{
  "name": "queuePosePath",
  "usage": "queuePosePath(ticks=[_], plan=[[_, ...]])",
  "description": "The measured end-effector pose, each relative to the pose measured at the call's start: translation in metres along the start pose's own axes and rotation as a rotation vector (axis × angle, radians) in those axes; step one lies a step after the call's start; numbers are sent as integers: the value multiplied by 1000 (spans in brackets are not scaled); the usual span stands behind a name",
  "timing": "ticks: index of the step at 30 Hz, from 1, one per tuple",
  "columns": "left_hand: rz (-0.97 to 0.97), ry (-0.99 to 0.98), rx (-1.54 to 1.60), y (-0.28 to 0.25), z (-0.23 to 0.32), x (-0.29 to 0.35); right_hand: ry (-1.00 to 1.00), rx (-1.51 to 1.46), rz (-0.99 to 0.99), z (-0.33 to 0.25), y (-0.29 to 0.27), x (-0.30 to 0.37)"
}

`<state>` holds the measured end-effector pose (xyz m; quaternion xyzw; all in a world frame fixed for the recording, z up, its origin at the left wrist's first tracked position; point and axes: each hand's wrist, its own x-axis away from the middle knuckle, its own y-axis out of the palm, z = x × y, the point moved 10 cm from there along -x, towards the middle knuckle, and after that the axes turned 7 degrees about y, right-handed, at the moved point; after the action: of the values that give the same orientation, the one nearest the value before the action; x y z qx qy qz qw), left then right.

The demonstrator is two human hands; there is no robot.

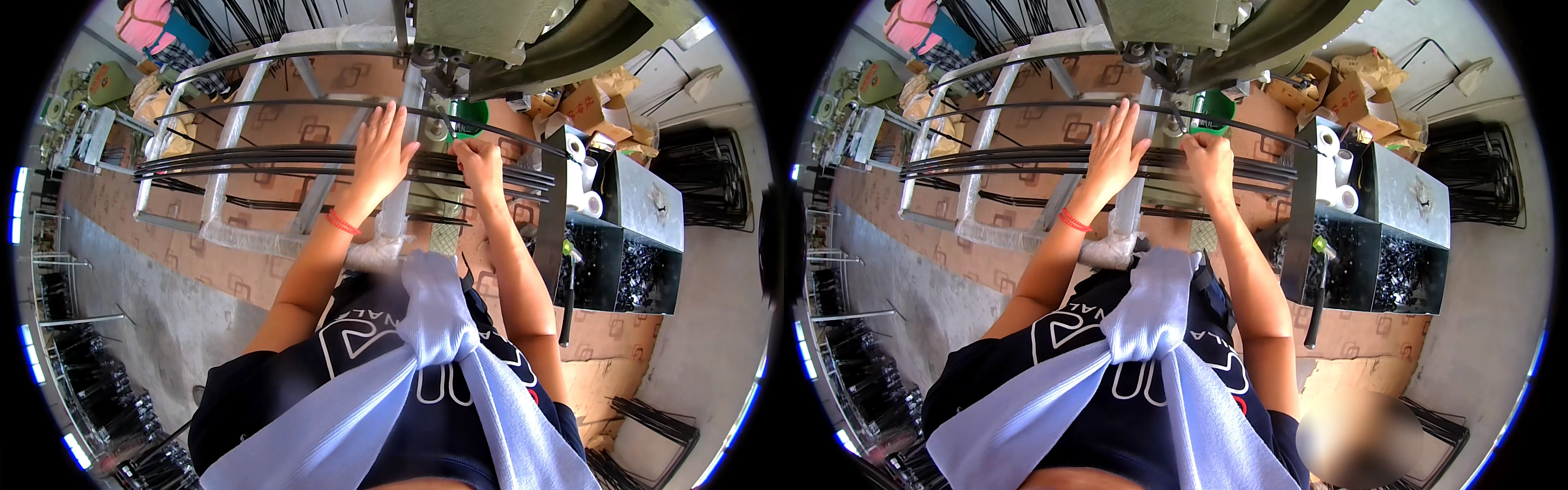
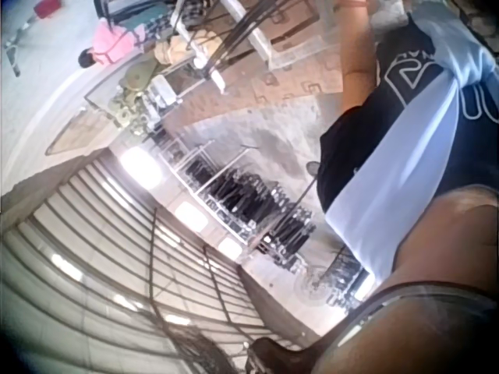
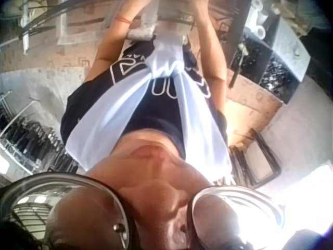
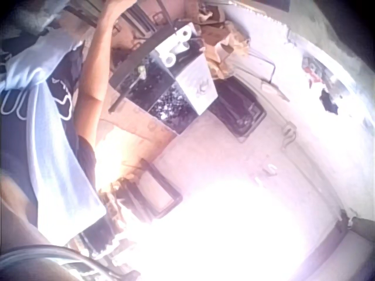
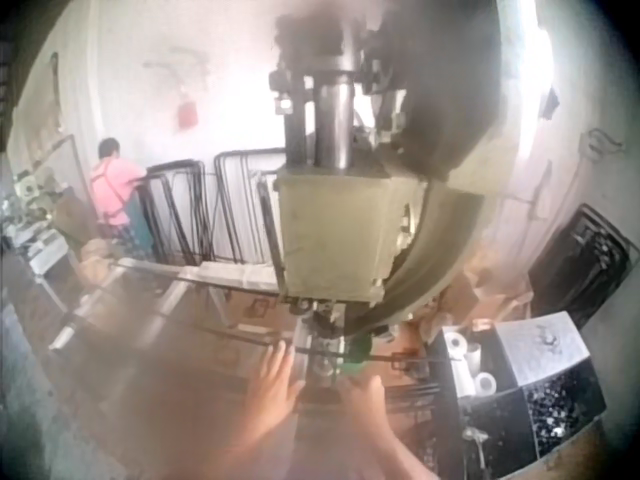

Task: The person assembles a metal frame structure by inserting long black rods into a jig and securing them with small black plastic clips. They repeatedly pick up rods, align them within the frame, and use a hammer to tap the clips into place, ensuring the rods are held securely.

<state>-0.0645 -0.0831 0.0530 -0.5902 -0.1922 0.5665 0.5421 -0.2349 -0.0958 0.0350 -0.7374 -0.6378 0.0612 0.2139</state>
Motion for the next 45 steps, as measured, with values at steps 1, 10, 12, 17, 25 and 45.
queuePosePath(ticks=[1, 10, 12, 17, 25, 45], plan=[[2, -2, 7, 1, -1, 0, -3, 7, 0, 0, 0, -1], [17, 93, 75, 3, -3, 1, 70, 118, -57, 5, -3, -6], [-6, 135, 82, -2, -5, 1, 166, -109, -95, 12, -3, -7], [-244, 58, 23, 2, -26, 24, 262, -373, -106, 20, -4, -1], [-284, 184, 86, -18, -34, 46, 280, -451, -1, 30, -7, -3], [-217, 138, 124, -30, -39, 50, 313, -498, 21, 28, -3, 9]])
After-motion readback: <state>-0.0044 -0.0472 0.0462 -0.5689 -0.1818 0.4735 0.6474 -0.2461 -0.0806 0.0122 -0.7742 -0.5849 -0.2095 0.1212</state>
